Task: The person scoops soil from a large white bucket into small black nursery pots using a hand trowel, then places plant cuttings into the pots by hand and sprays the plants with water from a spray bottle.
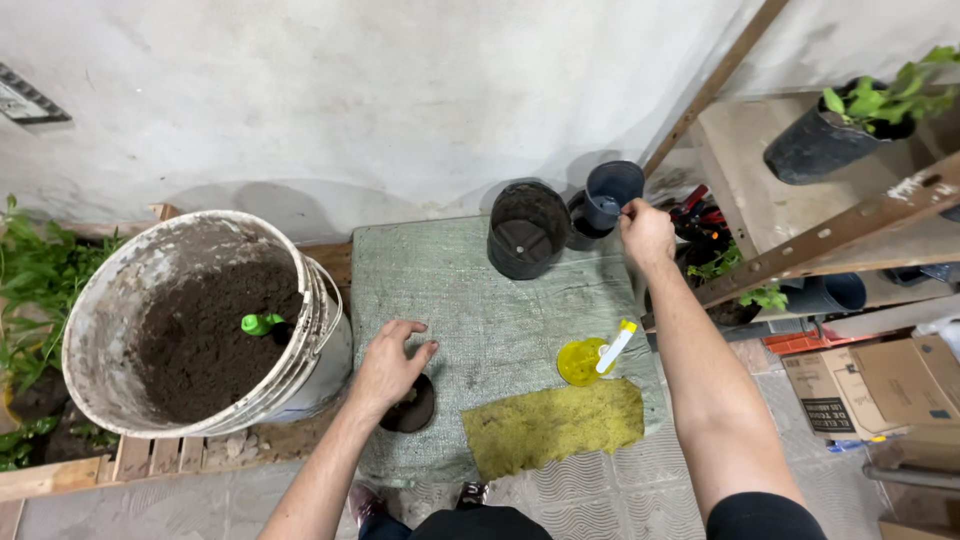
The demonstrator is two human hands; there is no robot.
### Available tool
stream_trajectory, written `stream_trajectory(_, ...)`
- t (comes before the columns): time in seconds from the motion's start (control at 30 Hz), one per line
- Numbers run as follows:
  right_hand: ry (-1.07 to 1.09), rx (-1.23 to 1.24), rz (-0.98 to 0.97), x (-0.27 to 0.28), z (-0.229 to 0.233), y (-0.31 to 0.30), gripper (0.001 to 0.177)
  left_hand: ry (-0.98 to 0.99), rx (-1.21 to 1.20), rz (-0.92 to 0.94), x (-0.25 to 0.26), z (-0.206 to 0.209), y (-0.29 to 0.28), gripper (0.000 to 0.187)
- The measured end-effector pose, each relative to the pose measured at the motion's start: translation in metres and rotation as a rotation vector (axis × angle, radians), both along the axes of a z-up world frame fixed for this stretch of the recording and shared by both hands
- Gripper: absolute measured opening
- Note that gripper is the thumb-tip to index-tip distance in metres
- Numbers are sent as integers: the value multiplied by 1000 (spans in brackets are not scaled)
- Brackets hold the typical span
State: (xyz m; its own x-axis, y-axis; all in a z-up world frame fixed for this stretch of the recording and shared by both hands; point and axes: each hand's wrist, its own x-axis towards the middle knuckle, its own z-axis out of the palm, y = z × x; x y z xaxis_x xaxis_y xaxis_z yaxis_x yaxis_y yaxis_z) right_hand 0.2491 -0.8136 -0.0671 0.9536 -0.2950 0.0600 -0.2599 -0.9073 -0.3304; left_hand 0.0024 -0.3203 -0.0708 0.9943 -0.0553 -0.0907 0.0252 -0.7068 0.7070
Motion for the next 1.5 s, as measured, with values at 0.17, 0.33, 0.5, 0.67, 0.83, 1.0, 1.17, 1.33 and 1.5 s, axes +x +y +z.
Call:
stream_trajectory(0.17,36,72,87,17,-49,-8,33,36,-4,97,-3,-7,1,36)
stream_trajectory(0.33,-22,304,206,-54,2,16,64,0,-33,77,8,-6,-18,33)
stream_trajectory(0.5,-9,331,212,-132,-9,-5,45,-28,-183,97,18,11,-31,30)
stream_trajectory(0.67,61,476,239,-212,-16,-13,79,-72,-272,108,12,13,-27,25)
stream_trajectory(0.83,114,608,249,-252,-18,28,110,-73,-303,118,-8,21,-18,24)
stream_trajectory(1.0,-444,619,122,-226,-137,35,98,-107,-344,185,-43,18,4,25)
stream_trajectory(1.17,-641,805,175,-220,-97,60,60,-55,-384,302,-84,7,52,30)
stream_trajectory(1.33,-487,1225,300,-256,23,120,54,46,-685,466,-107,-34,81,46)
stream_trajectory(1.5,284,989,516,-321,-10,229,60,94,-673,553,-114,-62,70,66)
